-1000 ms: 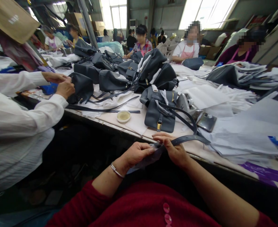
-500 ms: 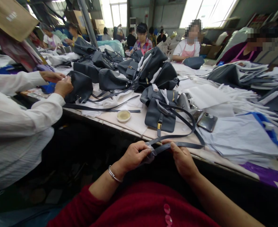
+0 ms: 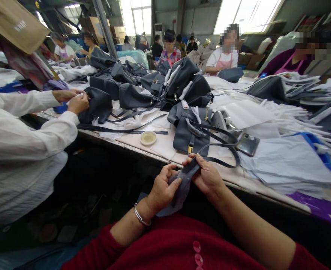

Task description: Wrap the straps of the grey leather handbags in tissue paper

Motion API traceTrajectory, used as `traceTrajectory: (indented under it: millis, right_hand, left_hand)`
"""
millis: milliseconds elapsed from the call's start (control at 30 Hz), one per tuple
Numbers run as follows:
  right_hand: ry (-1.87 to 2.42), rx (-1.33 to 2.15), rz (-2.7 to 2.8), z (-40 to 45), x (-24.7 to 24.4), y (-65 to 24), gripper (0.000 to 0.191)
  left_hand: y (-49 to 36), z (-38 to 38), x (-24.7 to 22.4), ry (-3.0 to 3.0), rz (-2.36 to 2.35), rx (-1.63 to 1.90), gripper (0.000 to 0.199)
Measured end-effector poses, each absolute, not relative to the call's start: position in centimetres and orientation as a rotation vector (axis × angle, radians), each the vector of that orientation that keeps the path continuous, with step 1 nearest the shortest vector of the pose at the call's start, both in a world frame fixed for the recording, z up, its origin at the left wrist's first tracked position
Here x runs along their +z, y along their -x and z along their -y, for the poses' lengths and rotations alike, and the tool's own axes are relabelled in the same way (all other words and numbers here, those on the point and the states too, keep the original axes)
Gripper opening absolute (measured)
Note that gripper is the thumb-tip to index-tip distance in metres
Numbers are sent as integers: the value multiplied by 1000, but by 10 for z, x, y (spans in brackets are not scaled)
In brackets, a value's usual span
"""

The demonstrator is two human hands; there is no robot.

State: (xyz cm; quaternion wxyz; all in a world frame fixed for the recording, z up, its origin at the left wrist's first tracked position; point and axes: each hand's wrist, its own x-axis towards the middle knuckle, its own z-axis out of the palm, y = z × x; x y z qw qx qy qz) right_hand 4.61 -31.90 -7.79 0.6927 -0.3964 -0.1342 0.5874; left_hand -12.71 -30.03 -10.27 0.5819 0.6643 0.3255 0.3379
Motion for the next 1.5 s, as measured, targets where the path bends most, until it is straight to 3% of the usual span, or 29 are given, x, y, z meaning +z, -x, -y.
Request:
traceTrajectory:
  millis: [133,300,600,700,867,1067,1233,1333,1500]
  right_hand:
    - [901,1232,436,323,-71,-36,23]
    - [1008,1083,598,328,-67,-32,24]
    - [1148,996,913,335,-84,-17,28]
    - [1129,1122,861,341,-93,-18,28]
    - [836,1422,499,336,-83,-61,48]
    - [886,1164,398,314,-69,-94,16]
    - [969,1336,766,328,-83,-48,39]
    - [1082,1348,967,339,-94,-32,43]
    - [886,1419,612,333,-83,-66,49]
  left_hand:
    - [126,299,-107,-1621,-877,797,24]
    - [121,297,-103,-1792,-940,950,17]
    - [111,292,-89,-1694,-812,996,20]
    - [112,291,-88,-1676,-865,914,20]
    - [123,295,-96,-1788,-909,886,21]
    - [127,297,-104,-1728,-982,819,22]
    - [115,293,-89,-1656,-944,859,20]
    - [113,293,-86,-1703,-892,865,21]
    - [122,293,-98,-1750,-985,868,21]
